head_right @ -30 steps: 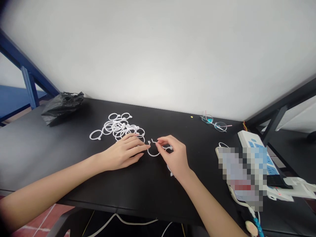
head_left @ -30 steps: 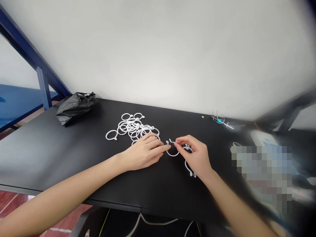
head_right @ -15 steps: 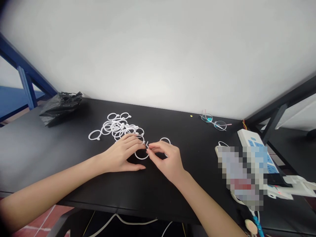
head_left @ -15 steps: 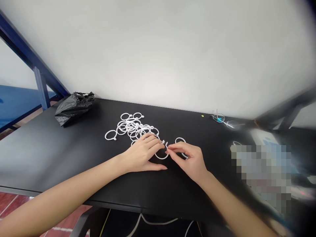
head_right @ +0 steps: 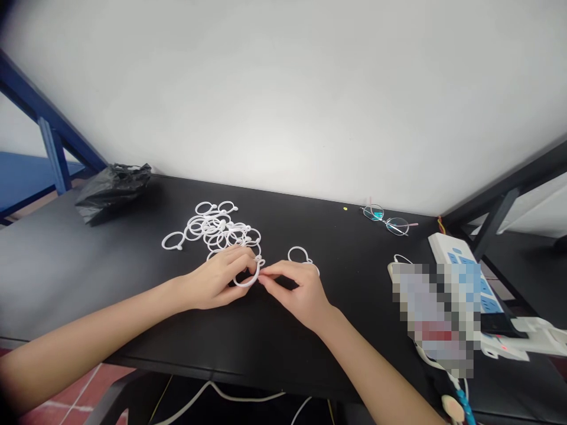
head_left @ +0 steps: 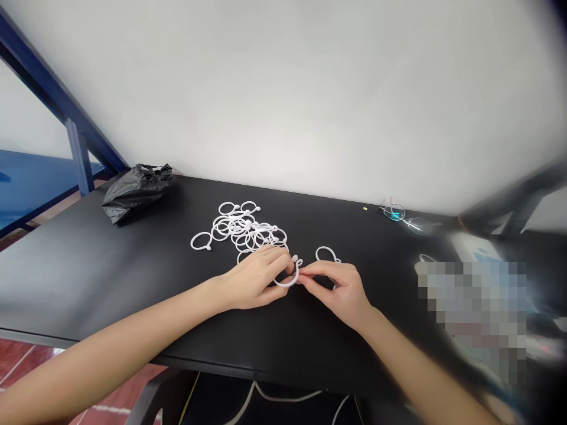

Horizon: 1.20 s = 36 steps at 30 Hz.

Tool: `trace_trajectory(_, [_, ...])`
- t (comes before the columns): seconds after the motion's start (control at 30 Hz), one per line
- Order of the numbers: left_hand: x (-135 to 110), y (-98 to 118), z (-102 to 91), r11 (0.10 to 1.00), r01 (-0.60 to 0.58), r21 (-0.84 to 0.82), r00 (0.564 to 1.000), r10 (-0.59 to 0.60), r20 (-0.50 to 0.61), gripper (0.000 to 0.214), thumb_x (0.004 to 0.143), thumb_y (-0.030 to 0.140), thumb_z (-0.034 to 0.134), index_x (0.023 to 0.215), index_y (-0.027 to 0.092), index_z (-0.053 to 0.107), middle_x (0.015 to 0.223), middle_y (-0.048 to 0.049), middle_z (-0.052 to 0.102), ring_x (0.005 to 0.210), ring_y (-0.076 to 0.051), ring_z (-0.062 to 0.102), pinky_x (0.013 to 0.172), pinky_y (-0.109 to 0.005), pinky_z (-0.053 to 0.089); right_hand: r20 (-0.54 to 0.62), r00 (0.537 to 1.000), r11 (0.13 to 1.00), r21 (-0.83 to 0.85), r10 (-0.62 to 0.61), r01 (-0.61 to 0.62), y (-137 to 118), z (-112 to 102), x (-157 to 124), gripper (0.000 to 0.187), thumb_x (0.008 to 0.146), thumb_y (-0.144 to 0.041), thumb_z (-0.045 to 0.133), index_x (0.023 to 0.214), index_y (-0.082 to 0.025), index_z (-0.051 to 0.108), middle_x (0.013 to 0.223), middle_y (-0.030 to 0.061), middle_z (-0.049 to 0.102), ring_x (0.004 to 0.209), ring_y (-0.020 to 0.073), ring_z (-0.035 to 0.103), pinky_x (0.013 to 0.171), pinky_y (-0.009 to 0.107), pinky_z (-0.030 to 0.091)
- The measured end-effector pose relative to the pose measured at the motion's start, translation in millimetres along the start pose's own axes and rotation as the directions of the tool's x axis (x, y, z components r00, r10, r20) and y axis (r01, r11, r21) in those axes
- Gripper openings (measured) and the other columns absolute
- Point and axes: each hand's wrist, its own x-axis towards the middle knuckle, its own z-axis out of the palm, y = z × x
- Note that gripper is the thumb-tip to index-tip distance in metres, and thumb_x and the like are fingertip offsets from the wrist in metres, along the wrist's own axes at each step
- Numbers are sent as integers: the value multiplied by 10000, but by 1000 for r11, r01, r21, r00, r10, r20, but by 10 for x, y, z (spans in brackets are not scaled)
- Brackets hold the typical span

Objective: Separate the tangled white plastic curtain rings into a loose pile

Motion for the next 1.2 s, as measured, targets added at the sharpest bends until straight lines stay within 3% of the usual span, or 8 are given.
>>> trace_trajectory(0.1, [-1, 28, -7, 999, -13, -33, 999, 14, 29, 74, 874, 142, 444, 832, 202, 436, 805, -30, 557, 704, -167, 489, 699, -301, 444, -47, 994, 992, 83, 98, -93, 2, 13, 2, 144, 819, -218, 733, 961, -238, 718, 814, 12, 772, 711, 182, 747, 722, 317, 633])
trace_trajectory(0.2, [2, 42, 0, 998, -31, -50, 999, 33, 32, 70, 881, 150, 433, 834, 202, 436, 771, -26, 542, 697, -169, 487, 691, -298, 445, 24, 986, 960, 225, 164, -166, -6, 26, 5, 313, 811, -241, 745, 1114, -232, 670, 907, 38, 757, 791, 191, 751, 772, 347, 645])
trace_trajectory(0.4, [-7, 41, 0, 984, 30, -174, 999, -27, 21, 343, 945, 517, 491, 968, 175, 495, 872, -68, 586, 748, -180, 538, 695, -318, 483, 69, 981, 949, 250, 179, -191, -28, 28, 7, 128, 877, -243, 680, 998, -215, 709, 895, 40, 717, 803, 172, 725, 761, 315, 634])
trace_trajectory(0.57, [-26, 49, -2, 949, 190, -251, 981, -172, 91, 240, 1014, 382, 388, 974, 180, 511, 900, -44, 576, 616, -113, 485, 560, -252, 444, 58, 985, 959, 225, 165, -174, -19, 33, -4, 79, 890, -244, 668, 945, -218, 718, 875, 34, 709, 784, 163, 715, 731, 292, 628])
trace_trajectory(0.7, [-35, 54, 18, 946, 195, -258, 981, -186, 60, 198, 990, 376, 445, 944, 190, 497, 943, -51, 575, 619, -104, 484, 533, -234, 447, 22, 991, 975, 178, 134, -136, -5, 42, -1, 61, 888, -245, 668, 890, -226, 726, 835, 34, 718, 724, 160, 697, 677, 295, 622])
trace_trajectory(0.83, [-35, 18, 28, 964, 211, -161, 974, -222, -52, 301, 951, 500, 490, 942, 202, 451, 891, -30, 568, 583, -105, 475, 525, -246, 451, -12, 996, 983, 162, 93, -90, -8, 48, 1, 66, 871, -235, 689, 829, -222, 738, 801, 39, 737, 703, 173, 698, 631, 301, 608])
trace_trajectory(0.97, [-32, -15, 15, 979, 202, -40, 977, -204, -58, 535, 868, 693, 501, 1051, 192, 465, 849, -23, 588, 590, -138, 547, 516, -257, 448, -49, 997, 987, 149, 63, -55, -16, 67, -17, 66, 861, -210, 696, 813, -232, 736, 794, 34, 750, 661, 174, 700, 610, 310, 600])
trace_trajectory(1.2, [-29, 6, 39, 990, 123, 71, 990, -118, -73, 369, 985, 507, 391, 964, 171, 542, 763, -6, 585, 491, -93, 474, 464, -213, 368, -75, 994, 990, 122, 85, -75, -49, 92, -28, 96, 825, -173, 714, 909, -220, 712, 785, 13, 728, 597, 134, 685, 601, 270, 603])
